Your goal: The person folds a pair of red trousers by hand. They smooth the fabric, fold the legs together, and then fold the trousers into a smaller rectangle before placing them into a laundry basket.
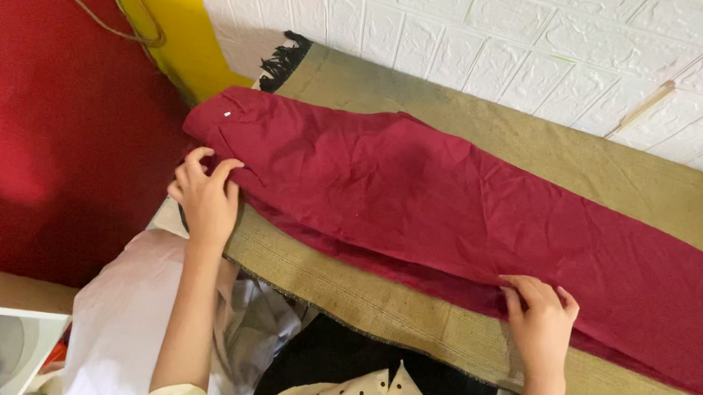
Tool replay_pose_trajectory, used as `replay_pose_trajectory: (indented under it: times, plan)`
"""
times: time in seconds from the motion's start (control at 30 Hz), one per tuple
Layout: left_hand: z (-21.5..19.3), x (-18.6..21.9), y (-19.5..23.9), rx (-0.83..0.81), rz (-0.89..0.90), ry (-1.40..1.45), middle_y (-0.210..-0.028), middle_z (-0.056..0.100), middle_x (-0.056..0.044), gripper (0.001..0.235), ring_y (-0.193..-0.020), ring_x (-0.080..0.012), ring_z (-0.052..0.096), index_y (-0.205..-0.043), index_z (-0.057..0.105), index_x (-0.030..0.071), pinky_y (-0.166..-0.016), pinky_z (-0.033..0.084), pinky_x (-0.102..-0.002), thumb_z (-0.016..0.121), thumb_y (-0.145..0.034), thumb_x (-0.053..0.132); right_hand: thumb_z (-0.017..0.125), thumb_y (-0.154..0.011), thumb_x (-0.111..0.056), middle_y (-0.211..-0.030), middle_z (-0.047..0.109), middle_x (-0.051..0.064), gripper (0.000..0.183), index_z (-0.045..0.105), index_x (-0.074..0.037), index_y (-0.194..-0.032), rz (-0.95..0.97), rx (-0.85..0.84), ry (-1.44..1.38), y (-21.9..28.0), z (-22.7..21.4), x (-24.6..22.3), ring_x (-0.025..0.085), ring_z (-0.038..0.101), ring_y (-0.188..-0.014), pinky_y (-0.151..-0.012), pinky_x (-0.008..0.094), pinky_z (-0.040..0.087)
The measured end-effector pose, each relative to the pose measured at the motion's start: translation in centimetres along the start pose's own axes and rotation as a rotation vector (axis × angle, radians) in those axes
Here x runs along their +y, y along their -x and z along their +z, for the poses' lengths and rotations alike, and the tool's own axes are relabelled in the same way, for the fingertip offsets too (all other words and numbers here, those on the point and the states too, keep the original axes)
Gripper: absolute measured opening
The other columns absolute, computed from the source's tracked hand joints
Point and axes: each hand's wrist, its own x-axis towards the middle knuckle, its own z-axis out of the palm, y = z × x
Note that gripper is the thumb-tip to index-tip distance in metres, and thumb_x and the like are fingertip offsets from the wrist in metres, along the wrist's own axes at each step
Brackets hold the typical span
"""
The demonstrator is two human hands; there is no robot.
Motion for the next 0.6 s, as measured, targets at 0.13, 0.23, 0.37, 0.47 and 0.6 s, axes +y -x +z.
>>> replay_pose_trajectory:
  times: [0.13,0.23,0.37,0.47,0.6]
  plan:
    - [-2.1,-1.4,-0.3,0.009,0.111,-0.021,-0.142,0.053,-0.004,0.027,-0.134,-0.0324,0.043,-0.107,0.078,0.024,-0.109,0.027,-0.051,0.076,-0.087,0.007,0.070,-0.094,-0.015,-0.105,0.075,0.002,0.015,0.075,-0.014,-0.107,0.031,-0.029,-0.107,-0.1,-1.6,0.8,0.021,0.070,-0.102,-0.096,0.039,0.051]
    - [-3.0,-2.3,-0.3,-0.152,0.133,-0.023,-0.142,0.053,-0.002,0.028,-0.134,-0.0324,0.042,-0.102,0.080,0.026,-0.111,0.025,-0.051,0.075,-0.082,0.006,0.073,-0.086,-0.016,-0.105,0.076,0.004,0.020,0.077,-0.013,-0.106,0.045,-0.160,-0.175,0.3,-2.0,0.8,0.023,0.072,-0.101,-0.088,0.036,0.057]
    - [-3.7,-2.3,-0.3,-0.455,0.044,0.022,-0.145,0.053,-0.001,0.041,-0.126,-0.0311,0.043,-0.111,0.081,0.028,-0.105,0.023,-0.052,0.065,-0.083,0.001,0.082,-0.075,-0.024,-0.110,0.073,0.013,0.034,0.078,-0.008,-0.105,0.037,-0.336,-0.286,-0.5,-2.8,0.0,0.031,0.068,-0.105,-0.086,0.040,0.056]
    - [-3.7,-0.8,-1.3,-0.362,0.069,-0.161,-0.143,0.059,0.001,0.037,-0.137,-0.0272,0.043,-0.109,0.079,0.024,-0.115,0.024,-0.049,0.062,-0.084,0.003,0.080,-0.081,-0.032,-0.108,0.077,0.008,0.035,0.077,-0.011,-0.109,0.182,-0.528,-0.289,-3.1,-4.1,-0.4,0.025,0.074,-0.102,-0.089,0.037,0.057]
    - [1.1,4.9,-4.3,-0.262,0.196,0.123,-0.134,0.060,-0.008,0.026,-0.132,-0.0314,0.045,-0.117,0.070,0.014,-0.108,0.029,-0.055,0.062,-0.093,0.012,0.072,-0.087,-0.030,-0.107,0.076,0.011,0.033,0.074,-0.007,-0.112,-0.051,-0.464,-0.367,-9.5,-1.5,-2.1,0.027,0.074,-0.099,-0.087,0.037,0.057]
